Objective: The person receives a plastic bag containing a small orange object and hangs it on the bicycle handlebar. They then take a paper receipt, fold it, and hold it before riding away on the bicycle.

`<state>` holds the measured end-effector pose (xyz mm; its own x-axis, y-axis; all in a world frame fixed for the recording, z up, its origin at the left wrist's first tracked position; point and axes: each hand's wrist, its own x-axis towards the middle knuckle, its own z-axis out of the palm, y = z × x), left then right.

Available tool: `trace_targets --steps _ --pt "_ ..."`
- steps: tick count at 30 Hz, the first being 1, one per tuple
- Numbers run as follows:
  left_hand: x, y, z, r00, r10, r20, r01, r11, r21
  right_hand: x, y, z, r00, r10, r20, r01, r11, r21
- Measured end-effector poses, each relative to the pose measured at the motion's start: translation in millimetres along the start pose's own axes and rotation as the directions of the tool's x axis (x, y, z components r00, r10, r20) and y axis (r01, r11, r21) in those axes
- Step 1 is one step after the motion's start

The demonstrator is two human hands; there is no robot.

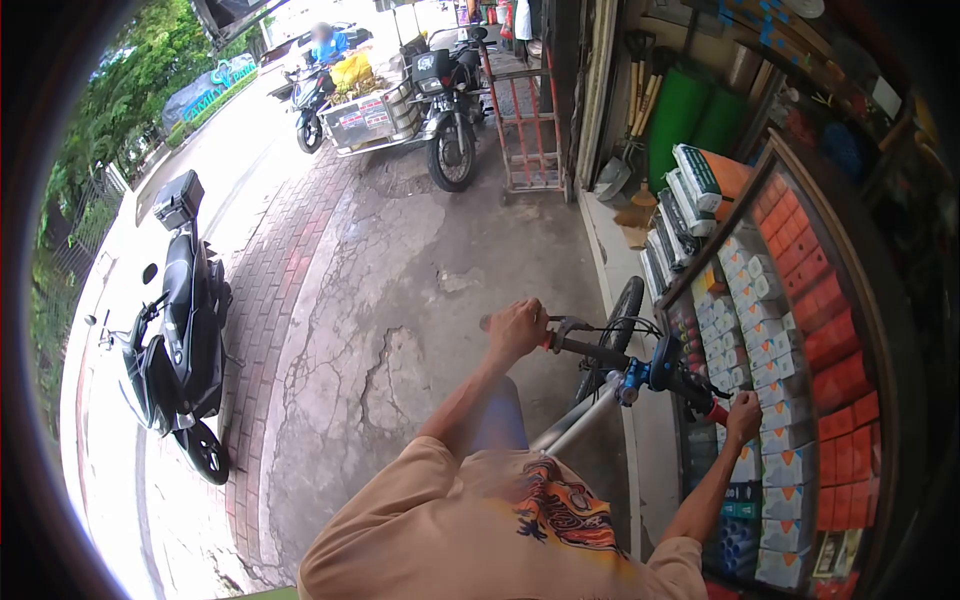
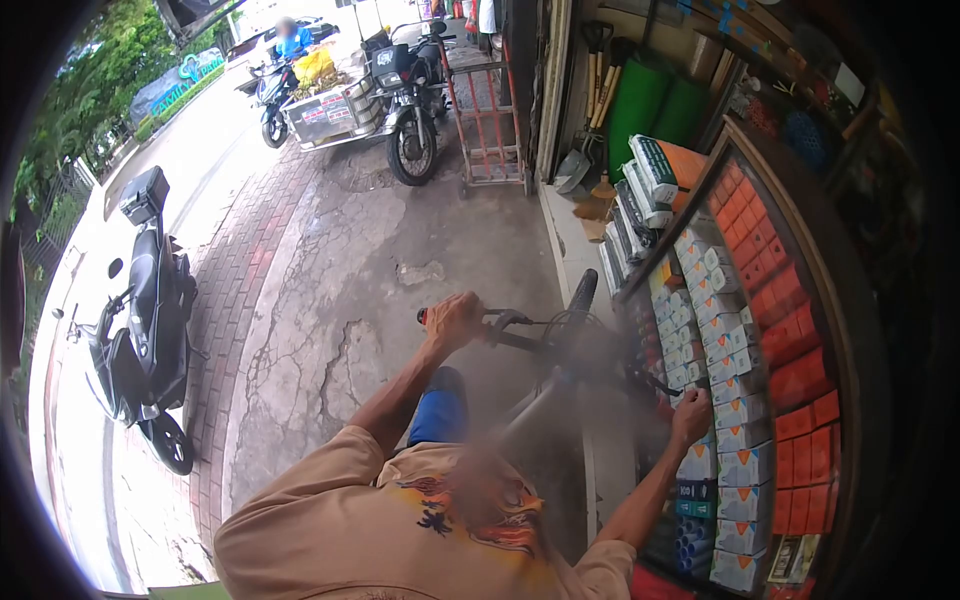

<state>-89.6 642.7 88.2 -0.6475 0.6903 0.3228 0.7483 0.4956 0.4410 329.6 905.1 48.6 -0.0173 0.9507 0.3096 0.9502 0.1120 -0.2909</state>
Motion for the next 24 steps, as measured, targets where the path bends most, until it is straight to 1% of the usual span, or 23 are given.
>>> trace_targets --steps 4,9,24 --pt "-0.2 1.1 -2.3 1.0 -0.018 0.015 0.018 1.0 -0.003 -0.3 -1.1 -1.1 1.0 0.003 0.005 -0.003 1.0 0.011" --pt "0.0 -0.4 -0.6 1.0 -0.007 -0.015 0.007 1.0 -0.023 0.4 0.2 0.6 1.0 -0.014 -0.007 0.014 1.0 0.003" --pt "2.3 -13.0 8.1 1.0 0.013 -0.011 -0.013 0.999 -0.037 -3.2 -11.8 -7.1 1.0 0.024 0.02 -0.024 1.0 -0.009"
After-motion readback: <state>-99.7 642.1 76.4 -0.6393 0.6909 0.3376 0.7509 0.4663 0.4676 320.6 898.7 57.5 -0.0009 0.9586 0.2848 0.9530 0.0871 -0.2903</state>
